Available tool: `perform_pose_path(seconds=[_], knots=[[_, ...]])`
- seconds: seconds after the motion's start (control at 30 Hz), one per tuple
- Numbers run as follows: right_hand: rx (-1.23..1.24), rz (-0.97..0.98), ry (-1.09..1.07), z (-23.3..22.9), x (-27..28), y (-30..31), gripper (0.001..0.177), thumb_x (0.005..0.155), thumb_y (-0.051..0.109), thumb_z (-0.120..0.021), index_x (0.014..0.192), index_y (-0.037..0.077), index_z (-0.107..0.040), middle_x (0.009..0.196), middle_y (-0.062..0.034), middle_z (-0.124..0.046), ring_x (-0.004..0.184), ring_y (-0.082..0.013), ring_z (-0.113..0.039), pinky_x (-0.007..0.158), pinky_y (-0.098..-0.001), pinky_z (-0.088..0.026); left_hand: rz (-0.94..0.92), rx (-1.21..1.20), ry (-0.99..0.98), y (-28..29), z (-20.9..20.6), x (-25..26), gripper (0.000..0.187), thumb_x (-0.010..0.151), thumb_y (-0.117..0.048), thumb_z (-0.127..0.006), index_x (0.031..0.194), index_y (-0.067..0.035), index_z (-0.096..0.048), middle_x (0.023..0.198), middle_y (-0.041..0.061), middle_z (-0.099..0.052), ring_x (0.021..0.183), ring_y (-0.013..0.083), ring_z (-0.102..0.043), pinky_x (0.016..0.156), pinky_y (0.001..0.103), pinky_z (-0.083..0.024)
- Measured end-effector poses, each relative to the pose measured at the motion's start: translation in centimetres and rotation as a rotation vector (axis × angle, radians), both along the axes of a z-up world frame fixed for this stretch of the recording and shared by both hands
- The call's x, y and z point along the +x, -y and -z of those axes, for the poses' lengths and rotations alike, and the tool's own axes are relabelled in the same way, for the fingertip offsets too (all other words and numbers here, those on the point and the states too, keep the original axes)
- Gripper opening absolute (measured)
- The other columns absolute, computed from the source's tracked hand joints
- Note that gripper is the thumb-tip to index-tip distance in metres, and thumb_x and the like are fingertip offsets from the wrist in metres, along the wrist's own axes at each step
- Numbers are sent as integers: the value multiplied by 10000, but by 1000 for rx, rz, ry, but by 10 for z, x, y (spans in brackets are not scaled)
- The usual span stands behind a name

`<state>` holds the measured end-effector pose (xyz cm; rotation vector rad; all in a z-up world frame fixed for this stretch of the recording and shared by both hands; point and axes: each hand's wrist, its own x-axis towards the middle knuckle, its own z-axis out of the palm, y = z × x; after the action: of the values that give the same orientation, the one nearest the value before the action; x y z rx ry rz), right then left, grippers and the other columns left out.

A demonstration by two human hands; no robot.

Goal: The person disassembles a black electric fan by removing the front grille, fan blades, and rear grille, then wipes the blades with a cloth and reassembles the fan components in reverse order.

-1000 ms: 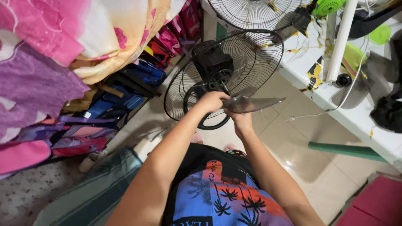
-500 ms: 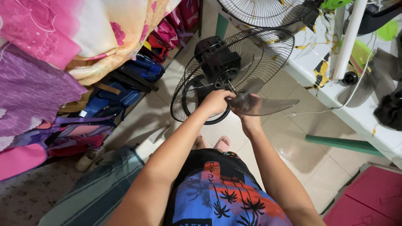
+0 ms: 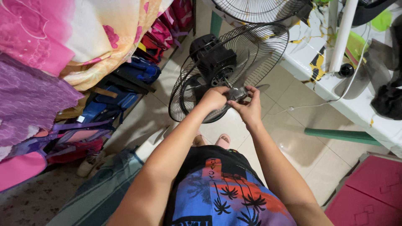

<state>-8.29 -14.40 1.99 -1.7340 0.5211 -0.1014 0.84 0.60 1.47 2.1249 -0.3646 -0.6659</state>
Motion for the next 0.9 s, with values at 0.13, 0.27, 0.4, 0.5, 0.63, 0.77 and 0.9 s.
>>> perform_pose_path(seconds=[0.13, 0.27, 0.4, 0.5, 0.63, 0.77, 0.9], knots=[[28, 28, 6, 0, -6, 0, 863, 709, 122, -937, 1398, 41, -425, 1237, -129, -615, 863, -162, -678, 695, -274, -593, 7, 33, -36, 2, 4, -1, 393, 821, -124, -612, 1196, -149, -726, 1118, 176, -740, 1071, 334, -707, 927, 394, -539], [-43, 53, 12, 9, -7, 2, 863, 698, 97, -951, 1394, 41, -445, 1293, -128, -609, 864, -197, -651, 686, -299, -582, 25, 47, -11, 7, 7, -2, 380, 814, -150, -639, 1185, -135, -717, 1108, 180, -737, 1054, 338, -707, 904, 398, -541], [59, 25, 126, 10, -5, 2, 878, 705, 124, -939, 1416, 55, -428, 1333, -123, -588, 1029, -181, -696, 771, -293, -631, -33, 65, 33, 12, 5, -1, 365, 804, -150, -631, 1151, -149, -743, 1086, 162, -749, 1029, 329, -716, 885, 399, -542], [-37, 16, 90, 5, -5, -2, 887, 690, 130, -955, 1413, 64, -446, 1334, -133, -610, 1015, -221, -699, 768, -319, -618, -3, 95, 20, 8, 2, 1, 328, 825, -177, -646, 1137, -148, -744, 1058, 151, -753, 1002, 317, -730, 877, 395, -555], [-137, -11, 28, 0, -2, -5, 888, 684, 133, -976, 1407, 71, -466, 1324, -141, -626, 995, -275, -699, 770, -356, -611, -48, 71, -13, -1, -3, 6, 311, 810, -176, -659, 1106, -135, -744, 1021, 153, -751, 969, 316, -736, 849, 410, -564], [39, -38, 9, 10, -2, -6, 891, 698, 86, -941, 1418, 72, -417, 1332, -128, -601, 1064, -256, -705, 809, -344, -624, -15, 111, 16, -8, -4, 4, 317, 815, -146, -625, 1098, -141, -769, 1036, 146, -759, 991, 308, -734, 887, 394, -550], [421, -23, 100, 29, -9, -6, 887, 740, -67, -810, 1460, 100, -319, 1452, -114, -472, 1201, -244, -641, 921, -365, -621, 40, 54, 47, -10, -5, -2, 333, 817, -145, -628, 1113, -155, -779, 1085, 134, -759, 1041, 296, -717, 909, 377, -537]])
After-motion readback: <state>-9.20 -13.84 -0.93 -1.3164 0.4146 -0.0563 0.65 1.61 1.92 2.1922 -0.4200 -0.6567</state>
